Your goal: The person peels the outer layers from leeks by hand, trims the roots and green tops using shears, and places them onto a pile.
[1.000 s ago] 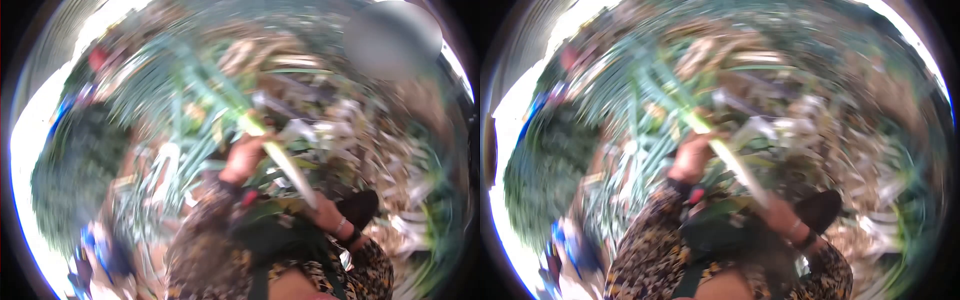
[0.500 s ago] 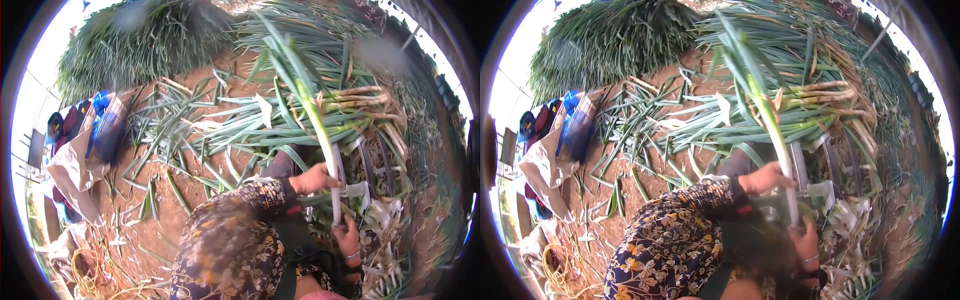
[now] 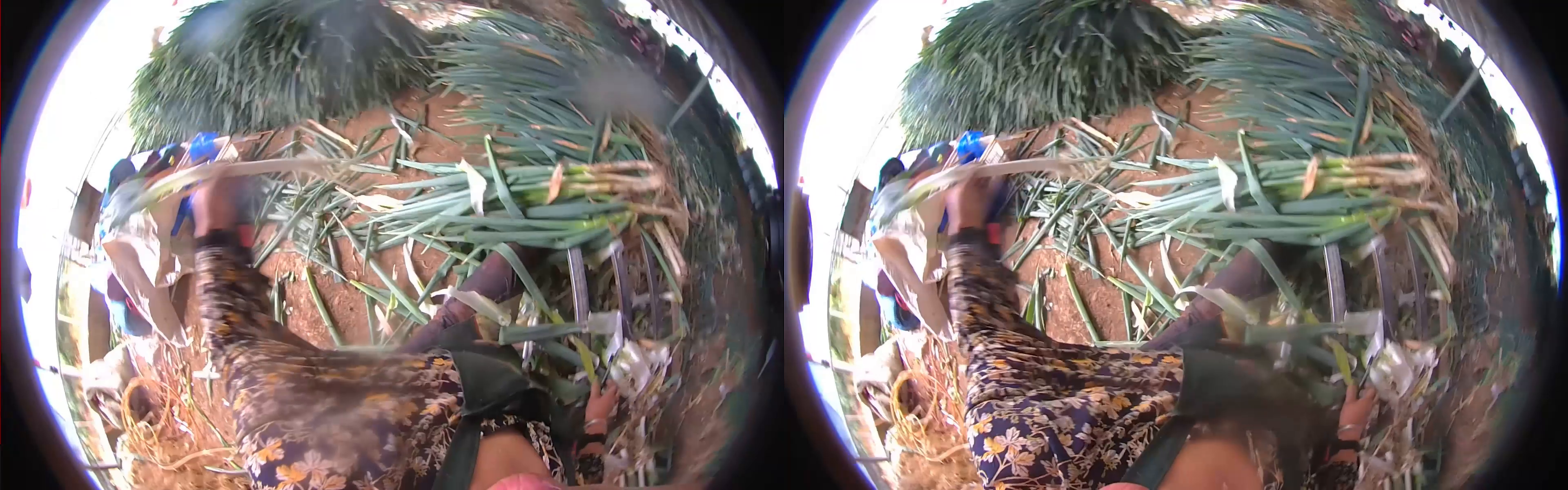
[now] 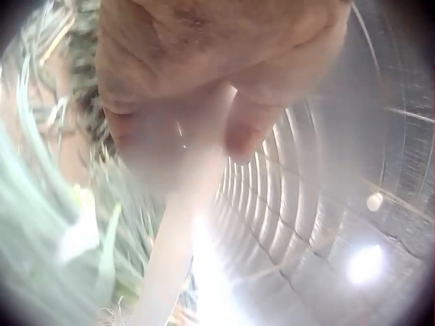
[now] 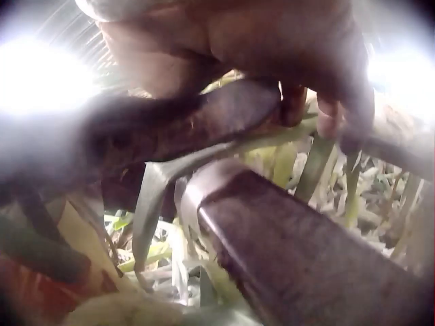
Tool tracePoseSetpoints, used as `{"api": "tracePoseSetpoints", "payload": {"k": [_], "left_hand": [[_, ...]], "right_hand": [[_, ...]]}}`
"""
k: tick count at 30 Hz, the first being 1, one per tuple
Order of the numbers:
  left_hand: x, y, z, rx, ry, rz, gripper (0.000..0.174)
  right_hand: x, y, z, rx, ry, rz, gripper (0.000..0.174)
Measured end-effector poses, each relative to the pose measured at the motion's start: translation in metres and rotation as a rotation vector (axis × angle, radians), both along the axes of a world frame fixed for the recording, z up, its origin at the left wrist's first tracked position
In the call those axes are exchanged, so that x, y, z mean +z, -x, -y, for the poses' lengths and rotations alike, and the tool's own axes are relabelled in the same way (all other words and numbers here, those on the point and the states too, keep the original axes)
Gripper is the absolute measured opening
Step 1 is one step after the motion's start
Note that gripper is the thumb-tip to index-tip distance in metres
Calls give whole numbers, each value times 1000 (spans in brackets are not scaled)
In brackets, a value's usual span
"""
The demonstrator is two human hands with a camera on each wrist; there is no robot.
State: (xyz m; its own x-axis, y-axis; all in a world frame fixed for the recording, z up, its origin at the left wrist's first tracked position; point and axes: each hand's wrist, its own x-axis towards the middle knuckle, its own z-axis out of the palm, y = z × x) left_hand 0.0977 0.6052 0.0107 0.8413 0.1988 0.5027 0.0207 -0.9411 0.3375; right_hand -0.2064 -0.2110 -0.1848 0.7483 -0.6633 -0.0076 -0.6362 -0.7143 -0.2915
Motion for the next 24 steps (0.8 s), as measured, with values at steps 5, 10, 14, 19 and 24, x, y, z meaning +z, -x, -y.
{"api": "tracePoseSetpoints", "payload": {"k": [5,10,14,19,24], "left_hand": [[-33,-13,-139,384,612,64,23],[-142,-107,-17,453,1036,29,26],[-204,-188,207,-34,967,-284,28],[-151,-225,491,-886,241,-315,30],[-153,-242,628,-977,-165,-276,59]], "right_hand": [[-12,25,-7,-116,-81,273,65],[1,60,-32,-420,-797,468,59],[58,71,-63,-330,-1084,327,40],[76,83,-79,-520,-1149,231,18],[102,78,-80,-589,-1491,800,15]]}}
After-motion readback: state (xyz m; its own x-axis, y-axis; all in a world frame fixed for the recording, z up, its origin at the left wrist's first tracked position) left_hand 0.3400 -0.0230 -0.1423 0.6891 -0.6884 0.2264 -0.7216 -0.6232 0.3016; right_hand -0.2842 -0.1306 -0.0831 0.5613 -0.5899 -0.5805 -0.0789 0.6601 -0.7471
